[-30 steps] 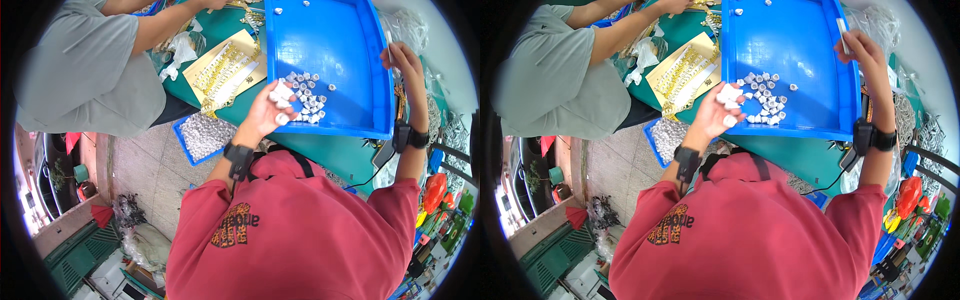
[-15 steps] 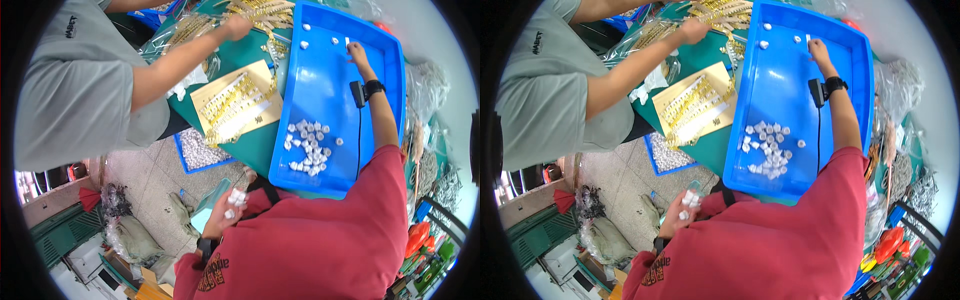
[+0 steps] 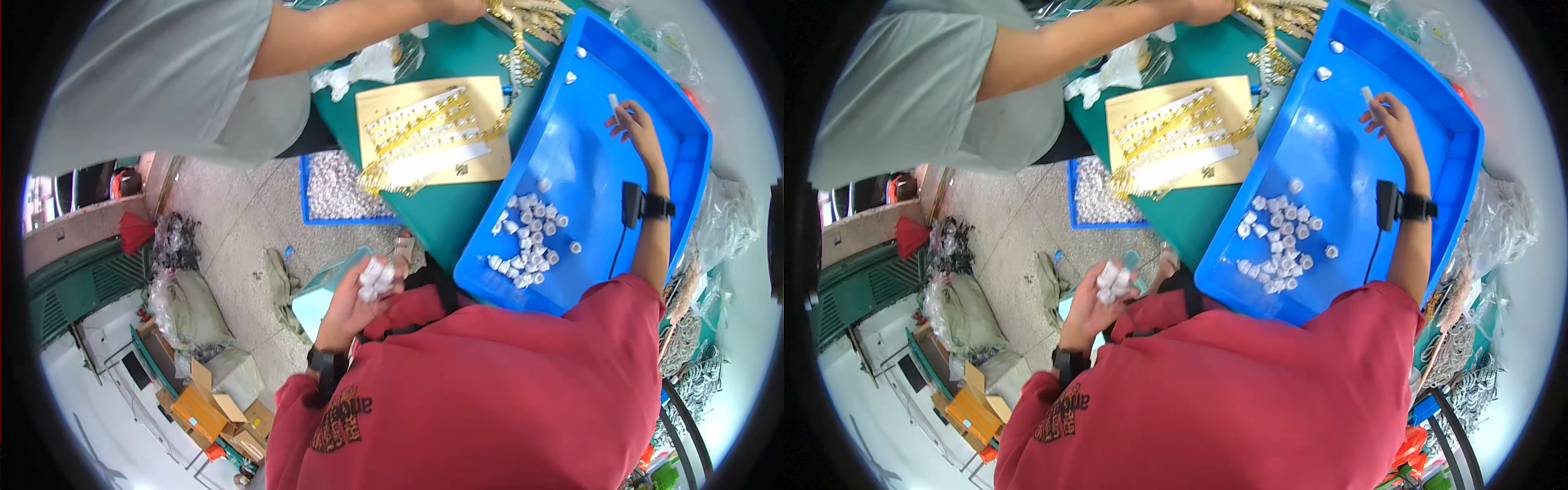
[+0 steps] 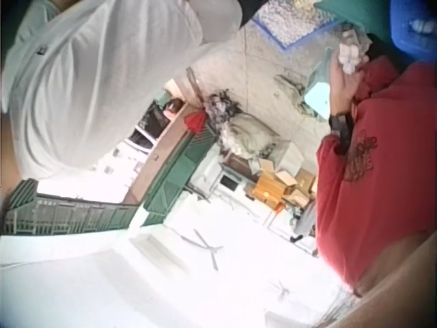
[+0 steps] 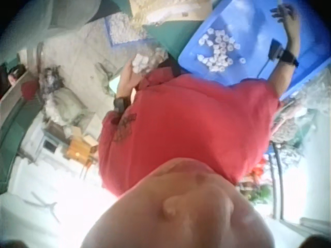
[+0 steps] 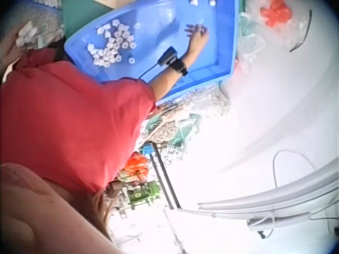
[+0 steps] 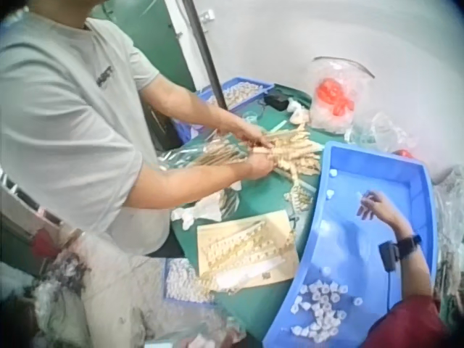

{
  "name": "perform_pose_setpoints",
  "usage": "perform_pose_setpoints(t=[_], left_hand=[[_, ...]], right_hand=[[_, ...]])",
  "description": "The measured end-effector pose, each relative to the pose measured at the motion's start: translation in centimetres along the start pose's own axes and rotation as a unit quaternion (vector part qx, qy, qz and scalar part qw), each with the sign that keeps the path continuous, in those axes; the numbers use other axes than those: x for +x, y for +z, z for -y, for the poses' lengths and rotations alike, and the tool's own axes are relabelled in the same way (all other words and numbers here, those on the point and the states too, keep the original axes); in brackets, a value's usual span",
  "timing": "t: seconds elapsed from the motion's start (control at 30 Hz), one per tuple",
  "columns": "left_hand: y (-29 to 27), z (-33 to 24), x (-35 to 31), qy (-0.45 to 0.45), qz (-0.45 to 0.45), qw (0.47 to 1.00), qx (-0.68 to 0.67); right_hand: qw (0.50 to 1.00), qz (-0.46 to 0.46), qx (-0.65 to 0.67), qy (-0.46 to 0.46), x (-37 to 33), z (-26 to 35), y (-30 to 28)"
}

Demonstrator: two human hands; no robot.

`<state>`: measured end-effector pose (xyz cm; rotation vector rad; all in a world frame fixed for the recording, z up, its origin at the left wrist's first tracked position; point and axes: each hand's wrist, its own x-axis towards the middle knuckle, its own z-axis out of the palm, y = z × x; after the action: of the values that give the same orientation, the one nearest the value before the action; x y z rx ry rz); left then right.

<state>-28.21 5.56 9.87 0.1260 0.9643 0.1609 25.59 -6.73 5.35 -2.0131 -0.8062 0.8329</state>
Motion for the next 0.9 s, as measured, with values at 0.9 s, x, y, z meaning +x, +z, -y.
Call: perform_pose_setpoints(t=[0.9], left_hand=[[-6.5, -3.9, -10.5, 0.390, 0.138, 0.910, -0.002]], right_hand=[[0.877, 0.341, 0.273, -0.197, -23.0, 28.4, 38.4]])
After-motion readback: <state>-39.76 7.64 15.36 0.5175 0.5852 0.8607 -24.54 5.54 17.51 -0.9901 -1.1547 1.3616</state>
